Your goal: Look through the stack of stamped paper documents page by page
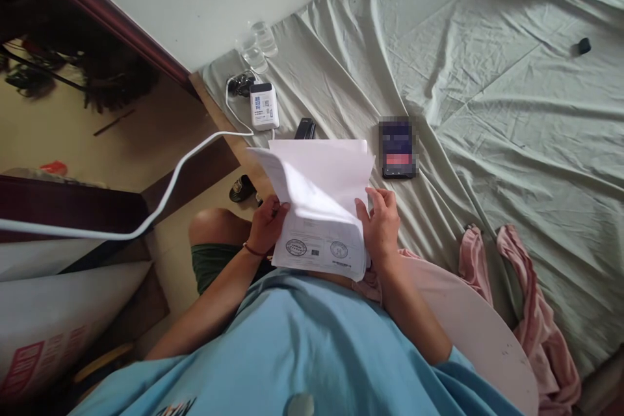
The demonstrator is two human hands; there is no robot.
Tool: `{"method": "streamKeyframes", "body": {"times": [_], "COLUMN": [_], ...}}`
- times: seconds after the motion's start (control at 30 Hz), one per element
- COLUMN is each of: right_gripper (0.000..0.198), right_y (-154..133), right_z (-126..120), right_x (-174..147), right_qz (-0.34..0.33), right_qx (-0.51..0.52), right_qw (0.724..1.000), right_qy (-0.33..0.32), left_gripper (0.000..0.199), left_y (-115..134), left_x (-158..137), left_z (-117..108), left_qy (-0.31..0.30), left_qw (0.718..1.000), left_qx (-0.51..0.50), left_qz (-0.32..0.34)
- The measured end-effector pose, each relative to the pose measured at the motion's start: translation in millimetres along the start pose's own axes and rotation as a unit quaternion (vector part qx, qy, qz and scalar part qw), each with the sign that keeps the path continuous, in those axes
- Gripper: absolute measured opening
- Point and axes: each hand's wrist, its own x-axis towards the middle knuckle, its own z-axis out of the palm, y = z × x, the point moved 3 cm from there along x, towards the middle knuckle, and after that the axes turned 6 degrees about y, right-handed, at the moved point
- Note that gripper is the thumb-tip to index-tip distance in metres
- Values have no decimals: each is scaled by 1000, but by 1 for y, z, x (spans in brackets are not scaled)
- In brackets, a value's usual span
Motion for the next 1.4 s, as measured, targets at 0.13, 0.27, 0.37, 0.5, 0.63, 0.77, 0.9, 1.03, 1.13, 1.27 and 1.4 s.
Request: {"method": "streamKeyframes", "body": {"times": [0.13,0.27,0.37,0.5,0.63,0.77,0.9,1.03,1.13,1.27,1.4], "right_gripper": [38,37,30,25,21,21,32,42,35,28,28], "right_y": [0,3,5,5,4,3,3,1,-2,-7,-6], "right_z": [-3,-1,1,0,-1,-1,-3,-10,-17,-13,-2], "right_x": [1,1,1,1,2,3,4,3,1,0,1], "right_qz": [20,56,63,39,13,23,98,108,63,16,20], "right_qx": [-13,-67,-78,-50,-16,15,102,147,129,95,66], "right_qw": [999,994,992,996,999,999,990,981,980,992,997], "right_qy": [-23,-66,-81,-68,-44,-29,0,70,138,81,-23], "left_gripper": [31,32,34,36,36,35,36,32,25,24,28], "left_y": [3,7,7,8,6,1,-2,2,7,11,12], "left_x": [-2,-1,-1,-1,-1,0,0,0,1,3,3], "left_z": [2,1,1,1,2,2,3,2,-1,-2,-3], "left_qy": [-13,-16,-12,-8,-10,-2,-5,0,19,23,24], "left_qw": [1000,1000,1000,1000,999,999,998,999,998,996,998], "left_qx": [-17,-13,-14,-6,-33,-43,-64,-34,48,63,48], "left_qz": [-3,7,3,2,-2,-3,-19,-10,30,55,46]}}
